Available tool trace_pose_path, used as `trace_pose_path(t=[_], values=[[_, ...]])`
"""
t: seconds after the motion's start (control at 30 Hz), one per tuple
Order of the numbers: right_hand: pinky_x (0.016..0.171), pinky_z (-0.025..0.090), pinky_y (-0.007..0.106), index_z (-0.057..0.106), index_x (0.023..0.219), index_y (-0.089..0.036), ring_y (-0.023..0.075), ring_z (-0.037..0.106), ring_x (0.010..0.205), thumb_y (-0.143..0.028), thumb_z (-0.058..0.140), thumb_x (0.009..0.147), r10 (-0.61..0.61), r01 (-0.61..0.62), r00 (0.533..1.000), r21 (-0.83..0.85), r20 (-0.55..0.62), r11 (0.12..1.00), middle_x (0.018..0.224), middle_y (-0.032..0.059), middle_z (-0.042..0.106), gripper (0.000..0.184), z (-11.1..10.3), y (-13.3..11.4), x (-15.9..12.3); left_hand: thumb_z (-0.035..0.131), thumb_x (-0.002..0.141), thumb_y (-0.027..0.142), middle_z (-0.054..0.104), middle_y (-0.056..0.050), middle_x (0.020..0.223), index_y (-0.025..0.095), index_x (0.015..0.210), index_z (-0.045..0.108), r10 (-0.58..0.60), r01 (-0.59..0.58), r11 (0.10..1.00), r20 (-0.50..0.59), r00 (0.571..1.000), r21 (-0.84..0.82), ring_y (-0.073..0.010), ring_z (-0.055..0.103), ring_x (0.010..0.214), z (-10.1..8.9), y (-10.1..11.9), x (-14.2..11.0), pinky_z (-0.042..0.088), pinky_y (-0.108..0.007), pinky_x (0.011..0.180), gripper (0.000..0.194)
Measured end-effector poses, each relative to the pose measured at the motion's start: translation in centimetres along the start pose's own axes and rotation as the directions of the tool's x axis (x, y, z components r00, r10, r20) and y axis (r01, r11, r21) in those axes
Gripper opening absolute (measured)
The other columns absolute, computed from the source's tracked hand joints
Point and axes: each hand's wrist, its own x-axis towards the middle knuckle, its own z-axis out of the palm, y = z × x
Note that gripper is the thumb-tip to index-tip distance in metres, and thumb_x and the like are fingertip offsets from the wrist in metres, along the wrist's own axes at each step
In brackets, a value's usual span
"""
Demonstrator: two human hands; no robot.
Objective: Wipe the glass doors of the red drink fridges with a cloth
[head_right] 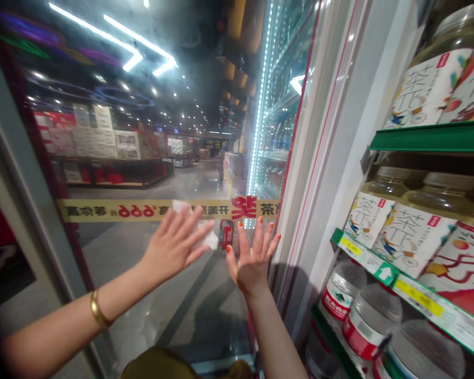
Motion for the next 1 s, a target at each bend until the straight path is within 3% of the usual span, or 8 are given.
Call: trace_pose_path(t=[0.1,0.2,0.3,0.37,0.53,0.73,0.83,1.0], values=[[0.13,0.026,0.081,0.041,0.17,-0.026,0.0475,0.02,0.171,-0.031,0.069,0.098,-0.003,0.004,1.0,0.025,-0.019,1.0,0.184,0.0195,0.024,0.077,-1.2,-2.0,1.3,0.062,0.104,0.063,0.024,0.007,0.183,0.04,0.174,0.03,0.122,-0.122,0.993,0.048,0.991,-0.004,-0.0188,0.008,0.174,0.0,0.4,-4.5,0.002,-0.041,0.145,0.081],[0.133,0.026,0.077,0.041,0.171,-0.03,0.0443,0.025,0.17,-0.033,0.07,0.099,-0.048,0.049,0.999,0.035,-0.021,0.998,0.182,0.0167,0.033,0.078,-1.4,-4.1,3.1,0.066,0.102,0.061,0.008,0.003,0.187,0.043,0.175,0.027,-0.169,0.168,0.985,0.027,0.985,0.028,-0.0268,0.007,0.175,-2.2,-4.2,-5.9,0.001,-0.049,0.145,0.084],[0.137,0.018,0.073,0.041,0.171,-0.034,0.0366,0.016,0.174,-0.036,0.069,0.101,-0.142,0.142,0.99,0.056,-0.005,0.988,0.182,0.0102,0.035,0.076,-0.3,-6.7,5.4,0.061,0.106,0.055,-0.018,-0.001,0.185,0.037,0.178,0.012,-0.483,0.485,0.873,-0.049,0.874,0.053,-0.0416,-0.003,0.173,-3.7,-7.7,-5.2,0.001,-0.066,0.141,0.09],[0.139,0.008,0.07,0.042,0.171,-0.036,0.0316,0.007,0.175,-0.041,0.069,0.102,-0.24,0.239,0.971,0.076,-0.002,0.968,0.181,0.005,0.038,0.074,0.8,-8.7,6.8,0.06,0.106,0.052,-0.023,-0.005,0.184,0.031,0.179,0.004,-0.538,0.542,0.838,-0.078,0.839,0.058,-0.0423,-0.009,0.173,-3.4,-7.3,-6.1,0.002,-0.069,0.14,0.095],[0.141,-0.008,0.059,0.047,0.168,-0.031,0.0255,-0.001,0.176,-0.047,0.065,0.105,-0.398,0.397,0.917,0.121,-0.016,0.91,0.179,0.0003,0.044,0.068,2.8,-11.3,8.6,0.067,0.101,0.057,-0.001,-0.012,0.187,0.032,0.178,0.016,-0.38,0.378,0.921,-0.004,0.925,0.09,-0.0288,0.0,0.175,-1.4,-3.2,-13.6,-0.002,-0.06,0.141,0.096],[0.141,-0.004,0.061,0.042,0.171,-0.032,0.0267,0.011,0.175,-0.045,0.065,0.105,-0.391,0.388,0.92,0.114,0.006,0.915,0.176,0.0029,0.048,0.072,3.6,-11.0,8.0,0.053,0.105,0.032,-0.01,-0.023,0.184,0.018,0.177,-0.008,-0.652,0.655,0.755,-0.091,0.753,0.012,-0.0399,-0.01,0.173,-1.9,-6.1,-11.0,0.003,-0.079,0.135,0.096],[0.141,-0.001,0.063,0.039,0.172,-0.034,0.0283,0.02,0.173,-0.043,0.068,0.102,-0.387,0.383,0.922,0.116,0.013,0.917,0.175,0.0047,0.049,0.076,3.9,-10.8,7.8,0.052,0.102,0.026,-0.01,-0.019,0.185,0.018,0.177,-0.011,-0.566,0.559,0.825,-0.131,0.814,-0.084,-0.0368,-0.008,0.174,-1.0,-4.9,-8.4,0.008,-0.074,0.138,0.098],[0.141,0.004,0.061,0.047,0.168,-0.031,0.0278,0.019,0.173,-0.042,0.07,0.101,-0.391,0.392,0.92,0.118,-0.037,0.912,0.174,0.0056,0.051,0.073,4.0,-10.9,7.9,0.068,0.099,0.054,0.0,-0.01,0.187,0.031,0.179,0.015,-0.33,0.33,0.944,-0.025,0.944,-0.013,-0.0337,-0.004,0.175,-0.1,-1.7,-12.1,0.007,-0.062,0.142,0.099]])
